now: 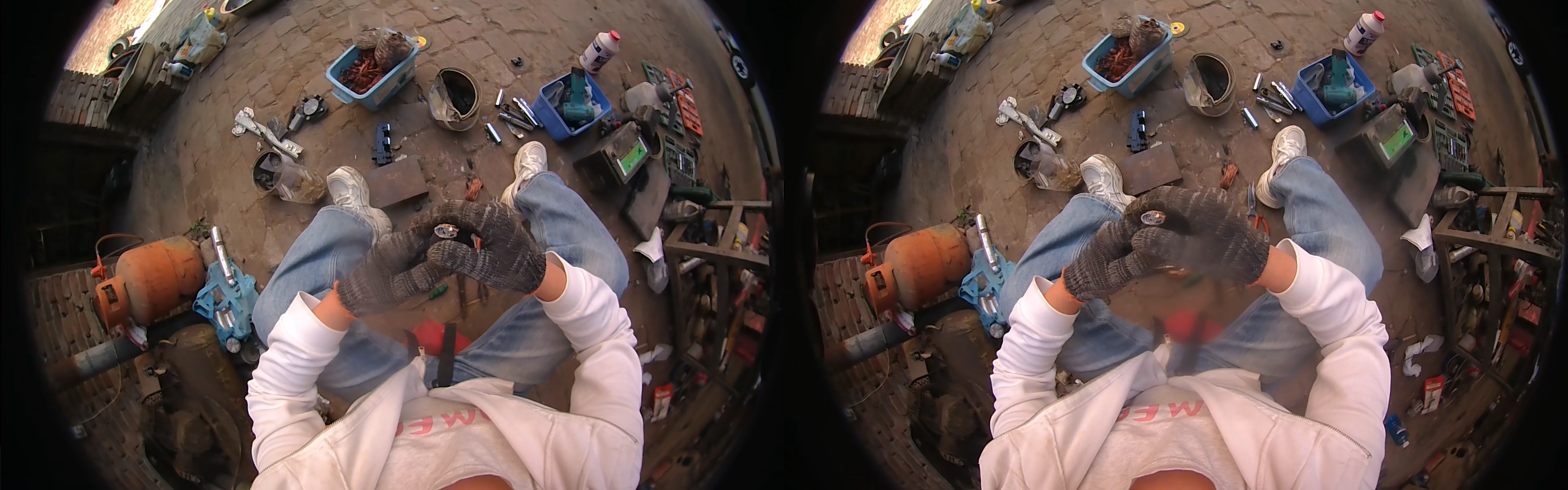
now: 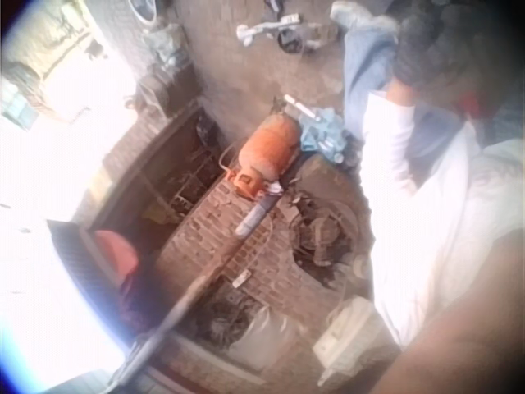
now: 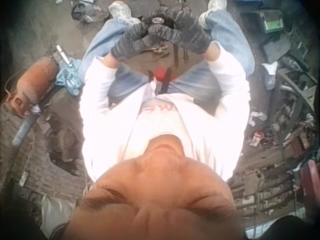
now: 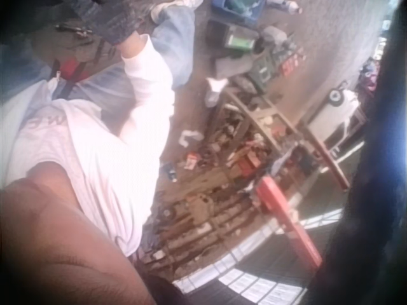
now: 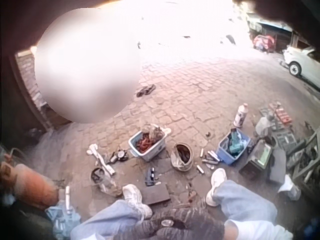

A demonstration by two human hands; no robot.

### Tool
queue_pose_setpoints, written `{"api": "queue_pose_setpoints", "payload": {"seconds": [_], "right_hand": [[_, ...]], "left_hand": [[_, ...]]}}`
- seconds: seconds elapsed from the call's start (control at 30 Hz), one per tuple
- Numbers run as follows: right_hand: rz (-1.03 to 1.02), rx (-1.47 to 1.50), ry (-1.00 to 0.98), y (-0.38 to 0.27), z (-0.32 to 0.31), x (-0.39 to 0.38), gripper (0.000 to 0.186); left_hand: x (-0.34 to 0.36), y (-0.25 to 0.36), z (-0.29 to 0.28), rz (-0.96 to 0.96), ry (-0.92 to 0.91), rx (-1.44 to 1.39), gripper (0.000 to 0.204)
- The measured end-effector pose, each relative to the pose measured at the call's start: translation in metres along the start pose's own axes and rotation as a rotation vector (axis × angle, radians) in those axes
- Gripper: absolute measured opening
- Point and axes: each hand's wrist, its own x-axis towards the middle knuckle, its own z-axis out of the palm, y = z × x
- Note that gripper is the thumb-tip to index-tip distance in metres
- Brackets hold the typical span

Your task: The person sits on the ground and uses a screwdriver to manipulate small mechanical components, including a blue cylindrical part and a metal rod. They repeatedly insert, twist, and remove the rod from the cylinder, handling the parts with gloved hands.

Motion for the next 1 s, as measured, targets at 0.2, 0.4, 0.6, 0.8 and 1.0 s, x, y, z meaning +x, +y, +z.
{"api": "queue_pose_setpoints", "payload": {"seconds": [0.2,0.4,0.6,0.8,1.0], "right_hand": [[-0.14,-0.415,0.199,0.033,0.019,-0.012,0.024],[-0.013,-0.5,0.405,0.062,0.046,-0.018,0.04],[-0.119,-0.523,0.321,0.06,0.04,-0.017,0.05],[0.048,-0.232,0.274,0.055,0.032,-0.01,0.046],[0.068,0.484,0.181,0.046,0.006,-0.006,0.04]], "left_hand": [[0.006,-0.004,0.013,0.126,0.192,0.464,0.023],[0.004,0.0,0.027,-0.164,0.31,0.564,0.021],[0.002,-0.005,0.029,-0.159,0.385,0.557,0.022],[0.003,-0.008,0.019,0.103,0.256,0.456,0.022],[-0.002,0.007,0.002,-0.522,0.125,-0.849,0.028]]}}
